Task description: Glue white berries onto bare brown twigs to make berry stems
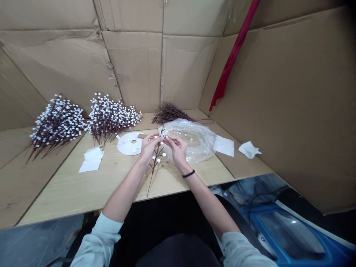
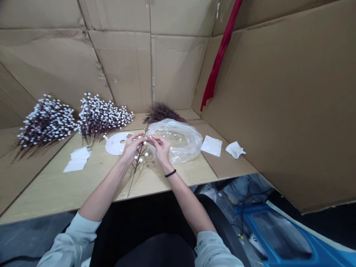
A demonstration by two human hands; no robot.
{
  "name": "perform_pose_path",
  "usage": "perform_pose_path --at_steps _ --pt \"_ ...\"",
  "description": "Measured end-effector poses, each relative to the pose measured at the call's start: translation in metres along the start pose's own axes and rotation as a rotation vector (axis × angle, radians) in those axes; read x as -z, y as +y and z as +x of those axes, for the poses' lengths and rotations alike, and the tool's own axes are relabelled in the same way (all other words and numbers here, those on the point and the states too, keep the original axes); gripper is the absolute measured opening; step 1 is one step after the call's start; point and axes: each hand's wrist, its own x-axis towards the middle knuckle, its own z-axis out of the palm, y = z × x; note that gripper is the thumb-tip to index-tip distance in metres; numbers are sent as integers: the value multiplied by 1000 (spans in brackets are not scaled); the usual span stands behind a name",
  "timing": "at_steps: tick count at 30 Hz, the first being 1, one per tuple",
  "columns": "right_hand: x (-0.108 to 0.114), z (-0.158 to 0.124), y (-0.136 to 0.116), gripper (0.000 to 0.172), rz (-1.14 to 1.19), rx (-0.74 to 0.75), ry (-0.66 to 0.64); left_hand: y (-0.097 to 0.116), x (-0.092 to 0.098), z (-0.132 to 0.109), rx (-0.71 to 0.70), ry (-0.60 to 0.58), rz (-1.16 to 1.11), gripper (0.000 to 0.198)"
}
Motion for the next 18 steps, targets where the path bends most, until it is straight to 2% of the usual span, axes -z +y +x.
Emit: perform_pose_path --at_steps 18 --pt "-3 -1 -4 17 -57 -9 19 0 -1 -1 10 -5 -14 45"
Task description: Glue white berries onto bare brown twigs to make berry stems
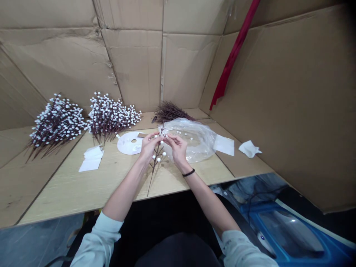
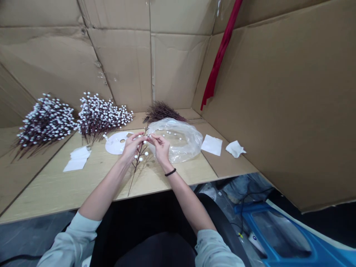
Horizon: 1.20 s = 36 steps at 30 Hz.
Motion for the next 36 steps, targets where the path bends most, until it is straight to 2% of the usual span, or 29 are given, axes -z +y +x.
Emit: perform_pose_path --at_steps 7,15,36 --pt "1 1 2 12 51 0 -13 3 -2 -3 -1 -7 -10 45" --pt "6 6 3 17 -62 11 25 6 0 -8 46 -84 8 50" --pt "10 2 1 20 -51 10 -12 4 1 -3 70 -95 -10 53"
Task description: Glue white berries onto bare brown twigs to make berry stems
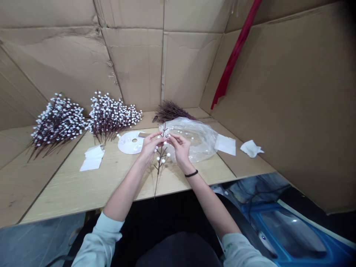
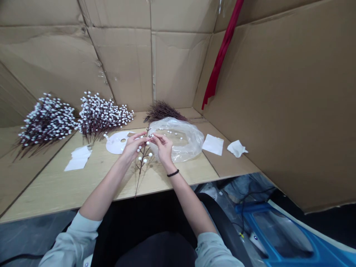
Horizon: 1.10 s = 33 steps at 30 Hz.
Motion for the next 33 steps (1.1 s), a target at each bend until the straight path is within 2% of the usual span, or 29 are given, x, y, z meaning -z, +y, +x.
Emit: perform_pose_path --at_steps 10,33 --pt "0 0 3 15 67 -6 13 3 -3 -1 46 -45 -34 51" --pt "-1 -2 2 13 64 3 4 0 -1 0 12 -43 -52 51"
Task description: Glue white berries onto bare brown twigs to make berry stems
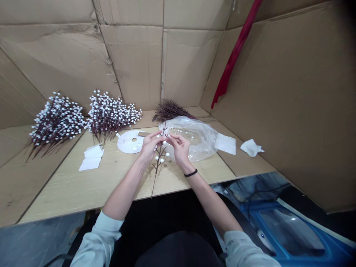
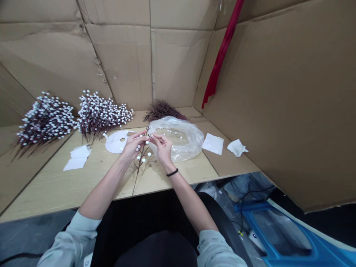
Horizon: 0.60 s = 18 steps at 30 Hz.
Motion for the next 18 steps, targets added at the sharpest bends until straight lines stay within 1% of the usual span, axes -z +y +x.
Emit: perform_pose_path --at_steps 3,8,18 --pt "-1 0 -1 12 -9 8 4 -1 0 1 -2 -18 -4 50" --pt "-2 -1 -1 13 -14 -2 20 1 -1 -1 -4 13 7 49" --pt "-2 -2 -1 12 14 -11 24 2 -3 -2 0 17 8 46"
